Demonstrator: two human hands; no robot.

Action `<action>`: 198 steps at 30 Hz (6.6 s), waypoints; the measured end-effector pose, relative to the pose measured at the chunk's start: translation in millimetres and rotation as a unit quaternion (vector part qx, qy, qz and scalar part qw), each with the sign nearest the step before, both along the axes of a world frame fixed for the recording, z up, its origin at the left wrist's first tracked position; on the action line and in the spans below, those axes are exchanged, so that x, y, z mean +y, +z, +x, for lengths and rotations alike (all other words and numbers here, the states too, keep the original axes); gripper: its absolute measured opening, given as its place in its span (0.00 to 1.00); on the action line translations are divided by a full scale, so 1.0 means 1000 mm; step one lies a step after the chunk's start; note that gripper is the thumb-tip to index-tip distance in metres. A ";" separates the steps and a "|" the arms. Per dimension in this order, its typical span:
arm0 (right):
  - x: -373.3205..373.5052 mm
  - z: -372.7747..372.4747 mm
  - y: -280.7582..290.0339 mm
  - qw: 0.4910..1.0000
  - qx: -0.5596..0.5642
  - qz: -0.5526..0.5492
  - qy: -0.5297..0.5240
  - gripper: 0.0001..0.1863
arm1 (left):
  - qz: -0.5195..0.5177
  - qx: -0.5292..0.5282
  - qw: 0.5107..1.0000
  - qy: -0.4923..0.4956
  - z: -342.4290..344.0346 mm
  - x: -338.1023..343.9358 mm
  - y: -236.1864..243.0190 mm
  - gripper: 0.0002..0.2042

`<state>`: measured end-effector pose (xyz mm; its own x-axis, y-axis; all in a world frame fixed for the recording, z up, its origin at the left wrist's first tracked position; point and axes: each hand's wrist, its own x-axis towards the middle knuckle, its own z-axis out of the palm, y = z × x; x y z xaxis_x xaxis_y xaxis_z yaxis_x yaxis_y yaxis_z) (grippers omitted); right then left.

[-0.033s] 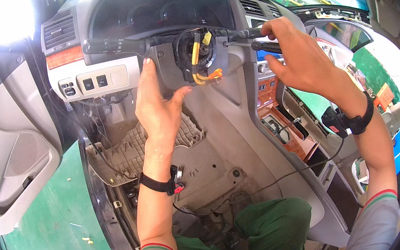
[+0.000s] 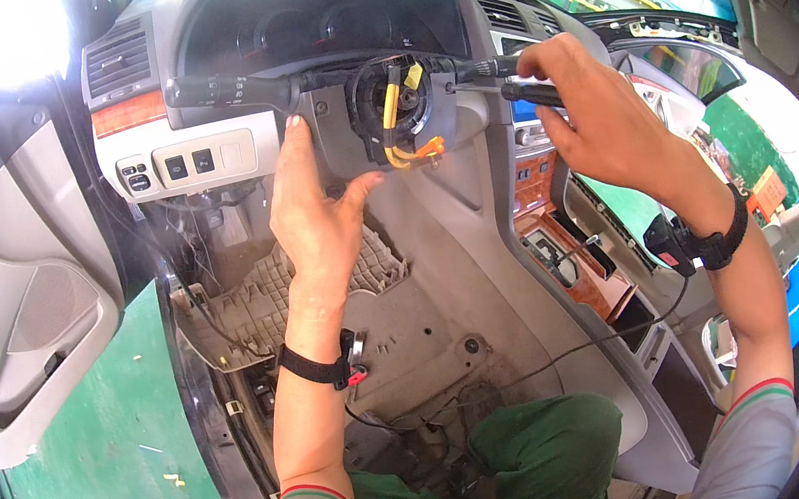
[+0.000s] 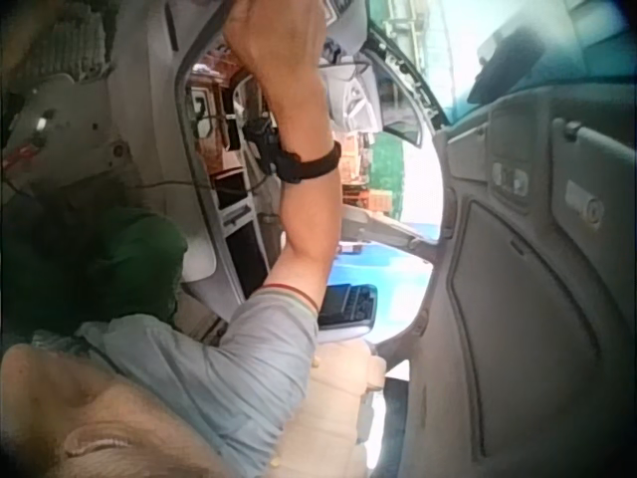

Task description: The person assembles the steering column cover by fitting the plastic panels together and securing them with a screwdriver.

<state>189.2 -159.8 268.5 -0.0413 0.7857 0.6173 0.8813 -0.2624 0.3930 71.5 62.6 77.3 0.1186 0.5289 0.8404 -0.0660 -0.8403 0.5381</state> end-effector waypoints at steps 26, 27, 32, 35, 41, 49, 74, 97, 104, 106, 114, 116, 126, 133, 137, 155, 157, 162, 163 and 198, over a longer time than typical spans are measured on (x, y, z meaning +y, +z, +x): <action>0.004 -0.009 0.007 0.994 0.037 -0.052 -0.085 0.11 | 0.001 0.009 1.000 -0.001 -0.001 -0.001 0.000 0.49; 0.003 -0.010 0.005 0.995 0.037 -0.052 -0.083 0.11 | -0.003 0.010 1.000 -0.005 -0.001 -0.002 0.001 0.49; -0.001 0.007 0.002 0.992 -0.042 -0.099 -0.068 0.11 | -0.001 0.018 1.000 0.000 -0.002 -0.004 0.003 0.49; 0.009 -0.015 0.005 0.986 0.121 -0.051 -0.100 0.10 | 0.003 0.015 1.000 0.005 -0.001 -0.002 0.000 0.49; 0.006 0.000 0.007 0.994 0.008 -0.100 -0.044 0.13 | 0.006 0.016 1.000 0.001 -0.003 -0.002 0.002 0.49; 0.003 -0.003 0.010 0.994 -0.043 -0.098 0.000 0.13 | -0.002 0.013 1.000 -0.006 -0.003 -0.003 0.001 0.49; 0.012 -0.011 0.008 0.989 0.092 -0.078 -0.083 0.14 | -0.011 0.017 1.000 -0.001 -0.003 -0.003 0.002 0.48; 0.026 -0.002 0.023 0.880 0.405 -0.035 -0.247 0.18 | -0.032 -0.014 0.999 -0.018 0.001 -0.006 0.002 0.49; 0.019 -0.022 0.022 0.981 0.017 -0.099 -0.163 0.17 | -0.017 -0.011 1.000 -0.005 -0.001 -0.001 0.000 0.49; 0.016 -0.006 0.022 0.946 -0.227 -0.228 -0.050 0.15 | -0.016 -0.010 1.000 -0.006 0.000 -0.002 0.001 0.49; 0.034 -0.015 0.029 0.928 0.228 -0.120 -0.270 0.21 | -0.031 -0.017 0.999 -0.018 0.001 -0.001 -0.003 0.49; 0.028 -0.006 0.025 0.885 0.399 -0.047 -0.235 0.22 | -0.020 -0.018 1.000 -0.015 0.003 -0.001 -0.002 0.49; 0.016 -0.013 0.022 0.953 -0.184 -0.235 -0.054 0.11 | -0.015 -0.004 1.000 -0.015 0.000 -0.002 -0.001 0.48; 0.029 -0.023 0.020 0.977 0.060 -0.115 -0.169 0.18 | -0.017 -0.004 1.000 -0.014 -0.001 -0.003 0.000 0.48; 0.032 -0.023 0.026 0.918 0.295 -0.057 -0.259 0.20 | -0.014 -0.008 1.000 -0.007 0.001 -0.002 0.000 0.48; 0.023 -0.016 0.015 0.982 -0.002 -0.115 -0.152 0.18 | -0.016 -0.004 1.000 -0.013 -0.003 -0.001 0.000 0.48; 0.026 -0.021 0.018 0.976 0.072 -0.098 -0.183 0.19 | -0.016 -0.004 1.000 -0.014 -0.002 -0.003 0.000 0.48; 0.029 -0.013 0.023 0.927 0.262 -0.061 -0.262 0.22 | -0.021 -0.007 1.000 -0.015 0.002 -0.002 -0.001 0.48; 0.028 -0.008 0.021 0.908 0.335 -0.044 -0.246 0.23 | -0.020 -0.007 1.000 -0.015 0.001 -0.002 -0.001 0.48; 0.043 -0.013 0.027 0.883 0.397 -0.032 -0.248 0.18 | -0.043 0.034 0.999 -0.005 -0.004 -0.007 0.005 0.48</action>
